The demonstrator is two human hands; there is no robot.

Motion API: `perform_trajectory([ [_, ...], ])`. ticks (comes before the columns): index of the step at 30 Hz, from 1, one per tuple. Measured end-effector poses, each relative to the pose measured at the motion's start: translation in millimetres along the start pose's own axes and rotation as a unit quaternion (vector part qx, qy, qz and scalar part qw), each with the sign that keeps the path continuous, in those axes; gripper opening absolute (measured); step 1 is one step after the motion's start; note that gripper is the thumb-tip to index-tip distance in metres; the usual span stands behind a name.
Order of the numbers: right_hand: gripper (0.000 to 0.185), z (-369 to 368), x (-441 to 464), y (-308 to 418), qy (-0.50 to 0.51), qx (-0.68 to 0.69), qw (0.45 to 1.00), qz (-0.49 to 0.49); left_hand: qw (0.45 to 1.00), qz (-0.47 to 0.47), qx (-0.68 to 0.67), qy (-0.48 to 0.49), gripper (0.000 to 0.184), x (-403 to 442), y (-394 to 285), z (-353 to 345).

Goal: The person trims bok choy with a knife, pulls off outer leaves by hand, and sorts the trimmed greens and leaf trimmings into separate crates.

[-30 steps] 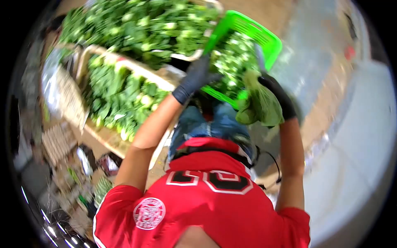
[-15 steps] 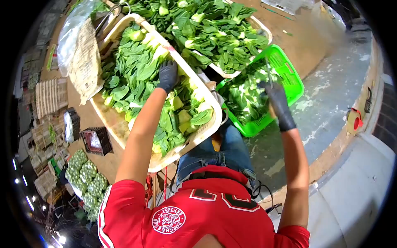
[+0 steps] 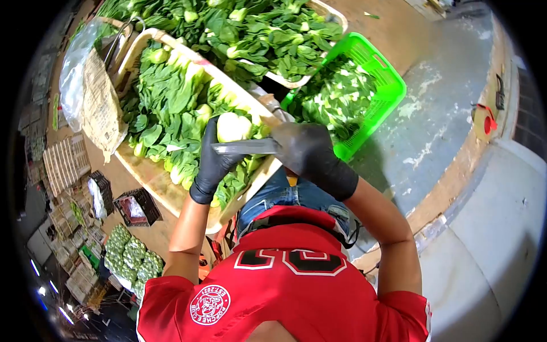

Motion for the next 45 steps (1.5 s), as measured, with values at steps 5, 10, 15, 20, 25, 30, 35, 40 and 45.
perform_trajectory([
  [5,0.014,18,-37,-18,-0.019,-0.059,0.998,-0.026,0.998,0.012,0.051,0.042,0.058,5,-38,-56],
  [10,0.020,13,-107,-113,-0.088,-0.071,0.988,-0.108,0.990,-0.113,0.070,0.049,0.061,12,-79,-112],
  [15,0.018,52,-156,-105,-0.118,-0.010,0.971,-0.206,0.989,-0.037,0.025,0.139,0.061,43,-86,-158],
  [20,0.021,64,-170,-93,-0.161,-0.024,0.974,-0.160,0.980,-0.069,0.054,0.177,0.062,49,-98,-191],
  [25,0.024,20,-199,-180,-0.175,-0.045,0.945,-0.272,0.975,-0.112,0.070,0.180,0.060,50,-103,-208],
  [30,0.026,36,-199,-162,-0.239,0.155,0.941,-0.183,0.969,-0.076,-0.038,0.232,0.059,62,-93,-220],
  [35,0.045,45,-180,-152,-0.204,0.417,0.875,-0.140,0.945,-0.101,-0.046,0.308,0.051,64,-96,-230],
  [40,0.040,36,-191,-187,-0.086,0.550,0.813,-0.169,0.889,0.048,-0.158,0.426,0.027,88,-76,-235],
  [45,0.037,39,-195,-197,-0.178,0.575,0.776,-0.190,0.963,-0.073,0.068,0.251,0.035,128,-33,-244],
])
Point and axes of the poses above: each hand's wrist, its own x-axis towards the middle knuckle, its own z-axis out of the back of the hand, y = z × x, the point moved 6 cm from there along x, towards the middle knuckle, and after that the axes turned 10 degrees about y, right-handed, at the moved point
